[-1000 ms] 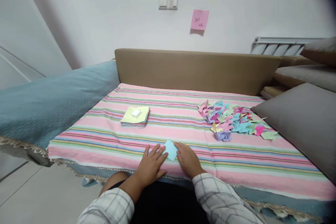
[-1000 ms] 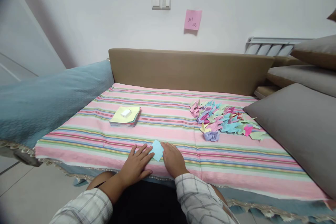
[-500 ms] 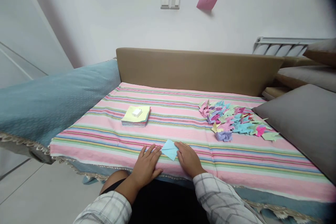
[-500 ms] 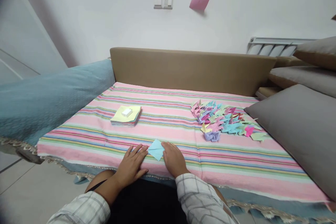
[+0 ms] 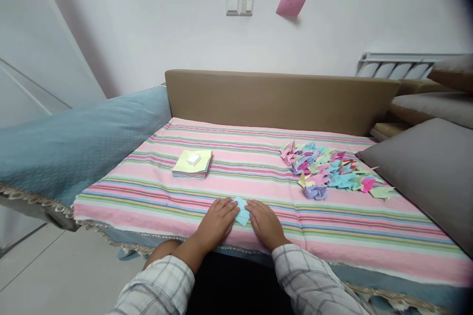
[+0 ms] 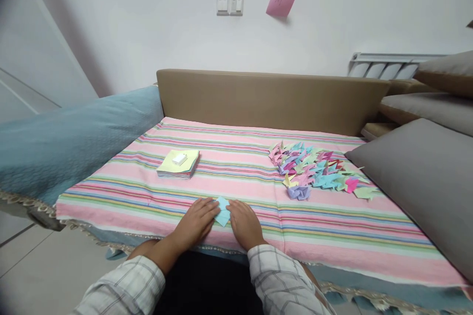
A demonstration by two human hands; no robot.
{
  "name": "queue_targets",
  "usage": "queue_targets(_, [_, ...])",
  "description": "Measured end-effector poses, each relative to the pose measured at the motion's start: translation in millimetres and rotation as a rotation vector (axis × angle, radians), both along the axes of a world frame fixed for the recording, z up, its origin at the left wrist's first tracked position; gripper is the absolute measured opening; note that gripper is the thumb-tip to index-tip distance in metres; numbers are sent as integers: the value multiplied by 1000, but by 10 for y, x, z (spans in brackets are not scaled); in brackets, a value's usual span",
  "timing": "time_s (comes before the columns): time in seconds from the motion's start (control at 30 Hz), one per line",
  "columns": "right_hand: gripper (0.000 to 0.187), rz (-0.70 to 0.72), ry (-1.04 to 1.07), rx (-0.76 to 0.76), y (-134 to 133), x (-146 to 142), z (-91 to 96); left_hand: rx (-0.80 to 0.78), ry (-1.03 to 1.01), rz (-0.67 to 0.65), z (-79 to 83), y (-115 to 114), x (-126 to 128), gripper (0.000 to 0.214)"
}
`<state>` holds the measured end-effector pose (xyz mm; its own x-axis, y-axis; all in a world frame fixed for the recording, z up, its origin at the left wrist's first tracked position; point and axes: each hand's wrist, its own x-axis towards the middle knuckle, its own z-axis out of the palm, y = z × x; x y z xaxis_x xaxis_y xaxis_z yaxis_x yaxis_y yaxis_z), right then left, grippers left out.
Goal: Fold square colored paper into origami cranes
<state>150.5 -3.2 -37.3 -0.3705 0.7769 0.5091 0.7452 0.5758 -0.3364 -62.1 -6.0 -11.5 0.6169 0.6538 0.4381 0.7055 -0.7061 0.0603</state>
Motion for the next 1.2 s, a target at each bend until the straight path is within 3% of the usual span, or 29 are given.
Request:
queue_targets(0.13, [35,17,-12,-42,-21,10,44,-69,63,-105,11,121,22,28])
queue_targets(0.33, [43,35,-6,-123,-78,17,141,-62,4,-101,52,104,40,26])
queue_targets(0.5, [42,25,149,-92,-70,59,148,-186,-137,92,184,66,99,26])
queue_targets(0.7, [33,-76,519,-214,-20,130,65,-531,-608,314,306,181,159,26])
queue_targets(0.8, [32,-91,597,-220,-5,136,28,-643,-693,369,297,281,188,25])
queue_targets(0.9, [30,-99,550,-95,-7,130,27,-616,-549,431,279,333,218,23])
queue_targets(1.0, [29,-69,373,5,-38,107,60,-539,-395,480,273,337,257,23])
queue_targets(1.2, [27,-1,-13,-43,-121,6,136,-512,-311,520,294,331,236,24])
